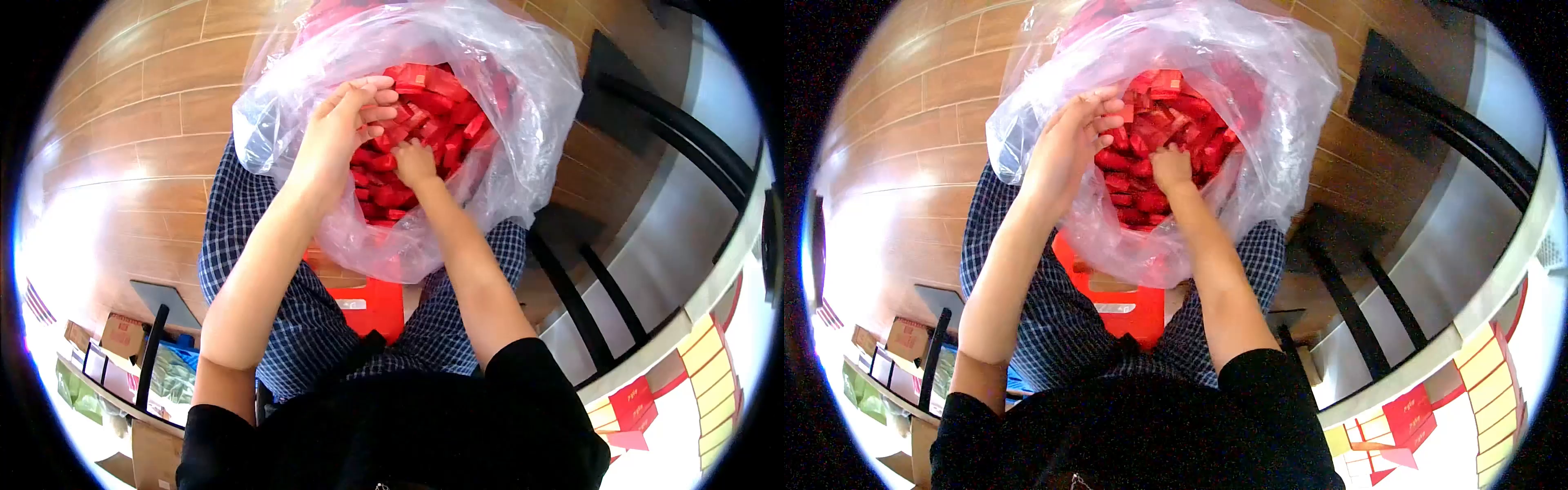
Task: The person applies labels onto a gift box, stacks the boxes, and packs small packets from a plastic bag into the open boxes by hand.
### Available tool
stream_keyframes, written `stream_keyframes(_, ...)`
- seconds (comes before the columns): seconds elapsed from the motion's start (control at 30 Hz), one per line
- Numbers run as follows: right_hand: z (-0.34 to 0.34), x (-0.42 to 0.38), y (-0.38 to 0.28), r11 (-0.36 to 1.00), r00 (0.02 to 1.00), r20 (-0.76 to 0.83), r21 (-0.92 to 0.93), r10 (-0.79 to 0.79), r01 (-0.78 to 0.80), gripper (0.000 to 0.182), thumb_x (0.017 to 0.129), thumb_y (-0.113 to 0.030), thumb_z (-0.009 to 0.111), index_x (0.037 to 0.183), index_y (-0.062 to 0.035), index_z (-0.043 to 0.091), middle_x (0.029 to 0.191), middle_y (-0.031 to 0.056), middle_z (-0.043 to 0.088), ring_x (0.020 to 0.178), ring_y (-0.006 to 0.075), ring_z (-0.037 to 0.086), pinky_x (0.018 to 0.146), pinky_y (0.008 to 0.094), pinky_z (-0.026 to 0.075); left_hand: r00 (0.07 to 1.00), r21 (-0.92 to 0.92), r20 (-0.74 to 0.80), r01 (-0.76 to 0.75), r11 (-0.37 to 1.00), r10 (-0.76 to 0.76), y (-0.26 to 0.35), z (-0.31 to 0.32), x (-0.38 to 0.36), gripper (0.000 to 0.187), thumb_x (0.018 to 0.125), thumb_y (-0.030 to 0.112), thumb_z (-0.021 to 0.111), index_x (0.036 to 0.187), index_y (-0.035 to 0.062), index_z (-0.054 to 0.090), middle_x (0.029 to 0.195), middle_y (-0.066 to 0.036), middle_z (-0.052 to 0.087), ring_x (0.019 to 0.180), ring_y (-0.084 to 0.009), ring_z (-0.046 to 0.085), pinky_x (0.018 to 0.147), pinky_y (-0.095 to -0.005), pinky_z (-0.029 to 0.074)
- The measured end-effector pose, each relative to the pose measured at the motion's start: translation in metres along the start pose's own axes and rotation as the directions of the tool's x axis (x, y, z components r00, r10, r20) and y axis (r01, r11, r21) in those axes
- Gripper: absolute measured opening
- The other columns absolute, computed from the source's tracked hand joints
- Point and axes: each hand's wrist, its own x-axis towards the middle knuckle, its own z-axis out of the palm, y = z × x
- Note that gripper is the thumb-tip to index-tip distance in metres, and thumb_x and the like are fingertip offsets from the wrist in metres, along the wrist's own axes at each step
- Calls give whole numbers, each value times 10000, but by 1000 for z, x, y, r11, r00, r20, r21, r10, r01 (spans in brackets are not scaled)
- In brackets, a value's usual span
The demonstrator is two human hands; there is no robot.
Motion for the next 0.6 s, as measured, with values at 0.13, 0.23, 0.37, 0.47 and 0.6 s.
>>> stream_keyframes(0.13,-27,-37,-4,979,970,-228,201,83,-36,276,715,-176,725,981,-107,697,1021,63,662,1033,263,579,840,436,490,999,3,7,-35,999,35,-1,-3,6,367,969,284,454,1222,41,563,1109,-40,613,976,-123,563,858,-263,412)
stream_keyframes(0.23,-69,-74,14,782,925,-192,604,328,-152,307,738,-177,743,1020,-68,692,1073,118,668,1052,259,605,862,383,501,995,-25,-7,-99,995,99,0,-10,5,376,961,294,471,1218,36,565,1112,-40,620,995,-122,564,858,-260,412)
stream_keyframes(0.37,-112,-131,13,212,943,-30,976,332,-43,378,807,-145,715,1159,-53,611,1144,92,645,1102,209,588,921,349,477,970,162,101,-235,958,221,-12,-21,10,408,938,327,518,1240,55,555,1152,-49,615,1042,-127,563,892,-277,412)
stream_keyframes(0.47,-142,-176,-9,-227,967,26,973,252,33,446,831,-122,701,1241,-52,540,1203,78,609,1116,219,579,954,370,466,944,308,286,-253,917,165,-16,-14,-17,472,918,358,547,1279,55,519,1203,-68,594,1115,-150,541,952,-296,395)
stream_keyframes(0.6,-145,-214,-37,-495,995,18,868,98,34,466,855,-99,672,1284,-59,495,1259,87,571,1141,241,562,998,412,446,836,268,549,-169,949,-6,-40,-14,-51,648,933,477,509,1405,54,375,1397,-119,454,1293,-215,424,1085,-348,315)
